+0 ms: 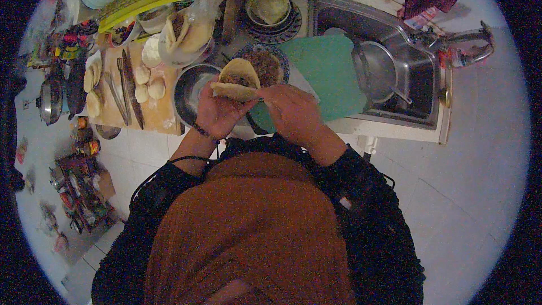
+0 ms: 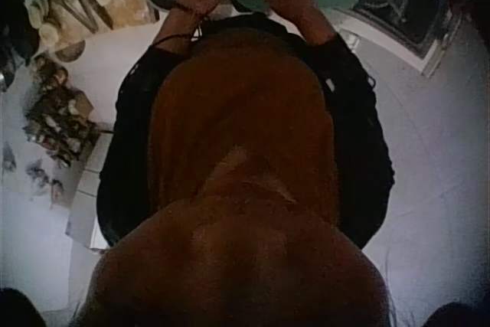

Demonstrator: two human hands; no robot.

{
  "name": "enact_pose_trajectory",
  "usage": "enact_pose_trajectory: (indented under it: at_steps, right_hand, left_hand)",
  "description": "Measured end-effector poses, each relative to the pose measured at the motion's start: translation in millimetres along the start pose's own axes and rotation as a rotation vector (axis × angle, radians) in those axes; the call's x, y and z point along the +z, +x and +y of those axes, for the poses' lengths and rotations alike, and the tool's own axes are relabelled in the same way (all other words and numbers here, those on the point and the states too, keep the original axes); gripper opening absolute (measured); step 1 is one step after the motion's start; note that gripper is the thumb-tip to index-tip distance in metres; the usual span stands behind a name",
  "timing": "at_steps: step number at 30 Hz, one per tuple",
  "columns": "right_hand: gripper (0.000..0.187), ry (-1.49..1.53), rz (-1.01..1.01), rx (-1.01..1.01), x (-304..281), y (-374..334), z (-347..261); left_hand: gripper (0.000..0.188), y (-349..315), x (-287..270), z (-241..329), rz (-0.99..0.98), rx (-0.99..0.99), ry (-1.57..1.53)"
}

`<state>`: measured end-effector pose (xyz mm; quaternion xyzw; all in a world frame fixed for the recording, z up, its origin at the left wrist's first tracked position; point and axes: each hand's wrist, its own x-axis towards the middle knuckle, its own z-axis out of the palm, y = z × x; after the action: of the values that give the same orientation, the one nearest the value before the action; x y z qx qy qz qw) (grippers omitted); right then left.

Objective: The person fills round tortillas with a meat mixture from a bowl using a spoon, folds them, and places them into a metal bowl. The person also uses tongs to move tortillas on a griddle and washes a bowl in the sink.

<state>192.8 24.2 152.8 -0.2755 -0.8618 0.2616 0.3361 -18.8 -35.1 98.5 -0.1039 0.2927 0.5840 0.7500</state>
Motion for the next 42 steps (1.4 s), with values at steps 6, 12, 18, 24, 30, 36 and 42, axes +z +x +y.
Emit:
enact_pose_trajectory:
  at_steps: [6, 12, 18, 24, 30, 36, 42]
  right_hand:
    - [0.023, 0.089, 0.091, 0.039, -25.4, 5.6, -13.3]
    - [0.02, 0.158, 0.012, 0.052, -10.4, 11.7, -11.8]
    - [0.016, 0.271, 0.291, 0.285, -13.8, -1.2, 3.5]
    - [0.017, 0.367, 0.242, 0.835, 28.3, -26.3, 78.9]
    - [0.02, 0.128, 0.095, 0.996, 54.5, -56.8, 111.0]
    - [0.047, 0.202, -0.288, 0.794, 30.8, -26.2, 34.4]
    - [0.039, 0.168, -0.143, 0.356, 102.1, 52.5, -39.7]
  left_hand:
    - [0.055, 3.6, -0.3, 1.4, -0.116, -0.031, -0.053]
    - [0.056, 4.1, -1.5, 1.4, -0.111, -0.018, 0.017]
    - [0.055, 2.5, -12.2, 6.5, -0.112, 0.006, -0.047]
    - [0.057, -12.6, -26.4, 16.3, 0.014, 0.096, 0.0]
    - [0.058, -28.1, -30.9, 33.9, -0.064, 0.105, -0.052]
    - [0.062, -44.9, -27.8, 49.1, -0.064, 0.099, -0.03]
    - [0.062, -61.4, -32.5, 72.8, -0.123, 0.039, 0.097]
